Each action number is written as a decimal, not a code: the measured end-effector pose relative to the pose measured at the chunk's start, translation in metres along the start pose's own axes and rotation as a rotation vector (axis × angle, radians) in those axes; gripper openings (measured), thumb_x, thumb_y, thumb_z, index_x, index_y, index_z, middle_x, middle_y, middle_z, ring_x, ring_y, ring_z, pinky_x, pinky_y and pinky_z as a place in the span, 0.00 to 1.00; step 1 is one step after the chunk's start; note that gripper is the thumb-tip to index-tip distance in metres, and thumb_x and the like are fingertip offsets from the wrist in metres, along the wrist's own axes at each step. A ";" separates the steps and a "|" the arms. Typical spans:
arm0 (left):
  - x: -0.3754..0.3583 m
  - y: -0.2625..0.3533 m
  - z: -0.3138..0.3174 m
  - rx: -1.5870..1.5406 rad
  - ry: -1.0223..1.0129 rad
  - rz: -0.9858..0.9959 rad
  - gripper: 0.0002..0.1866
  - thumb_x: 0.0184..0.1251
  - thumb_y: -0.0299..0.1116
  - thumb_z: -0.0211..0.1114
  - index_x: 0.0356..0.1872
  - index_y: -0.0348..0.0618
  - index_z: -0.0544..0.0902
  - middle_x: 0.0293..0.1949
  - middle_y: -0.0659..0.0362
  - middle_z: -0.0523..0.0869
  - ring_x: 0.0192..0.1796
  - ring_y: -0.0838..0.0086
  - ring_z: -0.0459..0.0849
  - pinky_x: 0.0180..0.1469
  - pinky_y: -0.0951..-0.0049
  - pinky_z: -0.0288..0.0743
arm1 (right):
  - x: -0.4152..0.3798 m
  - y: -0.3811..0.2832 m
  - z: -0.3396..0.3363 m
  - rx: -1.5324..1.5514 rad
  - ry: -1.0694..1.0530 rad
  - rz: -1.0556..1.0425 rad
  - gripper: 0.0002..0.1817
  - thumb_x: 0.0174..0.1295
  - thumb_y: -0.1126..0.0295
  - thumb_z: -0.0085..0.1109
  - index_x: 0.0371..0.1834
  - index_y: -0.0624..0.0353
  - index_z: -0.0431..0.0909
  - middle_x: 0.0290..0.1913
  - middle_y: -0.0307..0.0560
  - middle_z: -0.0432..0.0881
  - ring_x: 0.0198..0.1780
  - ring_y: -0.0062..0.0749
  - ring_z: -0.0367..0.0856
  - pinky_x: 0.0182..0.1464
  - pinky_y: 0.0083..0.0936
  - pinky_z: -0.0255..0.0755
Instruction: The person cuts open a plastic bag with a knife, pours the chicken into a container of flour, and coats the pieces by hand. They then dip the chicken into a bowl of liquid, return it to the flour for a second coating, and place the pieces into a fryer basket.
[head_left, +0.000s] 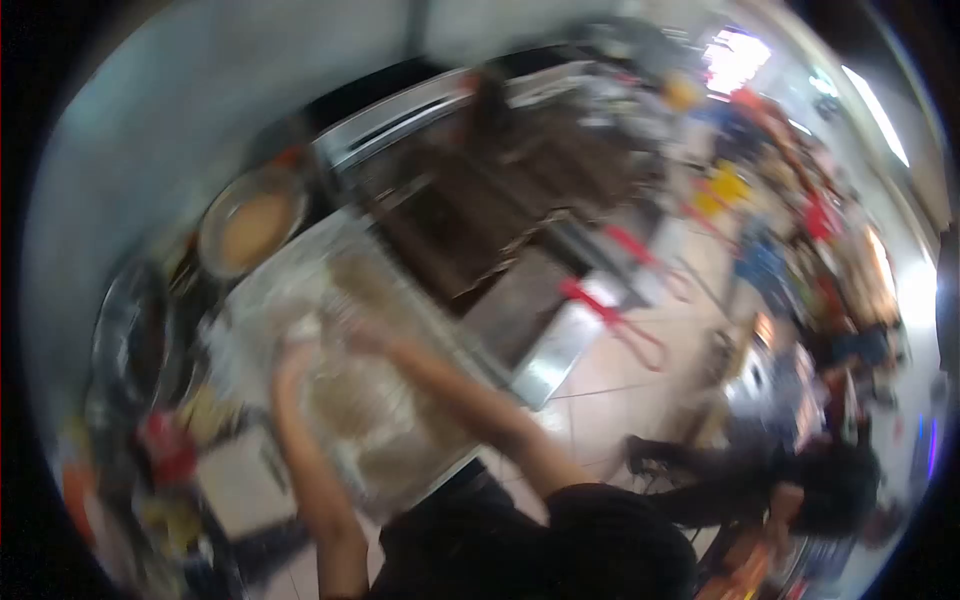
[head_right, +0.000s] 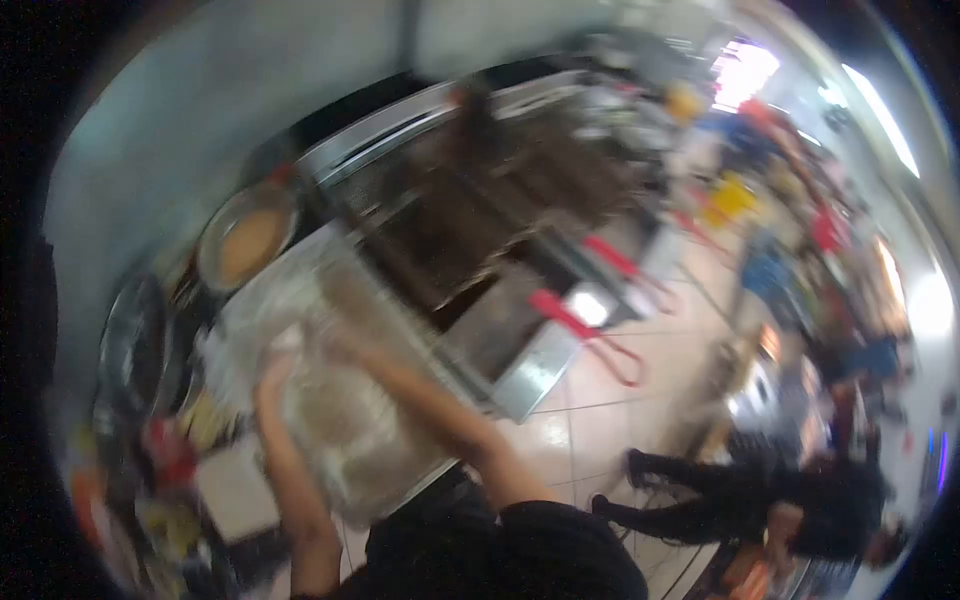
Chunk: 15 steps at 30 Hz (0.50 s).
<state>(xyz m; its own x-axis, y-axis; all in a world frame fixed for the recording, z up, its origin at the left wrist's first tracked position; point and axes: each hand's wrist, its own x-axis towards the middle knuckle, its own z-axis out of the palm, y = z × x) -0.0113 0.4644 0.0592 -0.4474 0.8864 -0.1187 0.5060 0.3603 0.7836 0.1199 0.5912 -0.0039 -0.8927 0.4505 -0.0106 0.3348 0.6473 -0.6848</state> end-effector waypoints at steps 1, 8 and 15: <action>-0.007 0.003 -0.003 0.209 0.009 -0.116 0.16 0.58 0.37 0.54 0.44 0.39 0.76 0.46 0.52 0.77 0.47 0.63 0.75 0.51 0.67 0.66 | -0.006 -0.002 -0.009 0.070 -0.043 -0.063 0.08 0.54 0.70 0.47 0.30 0.59 0.76 0.30 0.47 0.78 0.34 0.39 0.77 0.36 0.38 0.71; -0.025 -0.096 0.091 0.459 -0.042 -0.426 0.13 0.51 0.36 0.57 0.35 0.42 0.82 0.40 0.52 0.83 0.43 0.63 0.80 0.45 0.68 0.72 | -0.026 0.028 0.055 -0.440 -0.308 -0.208 0.09 0.56 0.66 0.48 0.31 0.59 0.75 0.31 0.47 0.77 0.37 0.40 0.77 0.41 0.40 0.71; -0.014 -0.055 0.083 -0.089 0.022 -0.601 0.14 0.54 0.35 0.58 0.40 0.42 0.80 0.45 0.56 0.82 0.47 0.67 0.79 0.50 0.72 0.70 | -0.034 0.018 0.071 -0.482 0.070 -0.351 0.07 0.57 0.68 0.48 0.30 0.60 0.74 0.27 0.46 0.75 0.33 0.38 0.76 0.35 0.39 0.69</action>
<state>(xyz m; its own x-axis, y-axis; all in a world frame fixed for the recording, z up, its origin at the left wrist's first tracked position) 0.0285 0.4569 -0.0326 -0.6513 0.5287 -0.5443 0.0972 0.7695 0.6312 0.1350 0.5436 -0.0680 -0.9583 0.1877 0.2155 0.1367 0.9633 -0.2308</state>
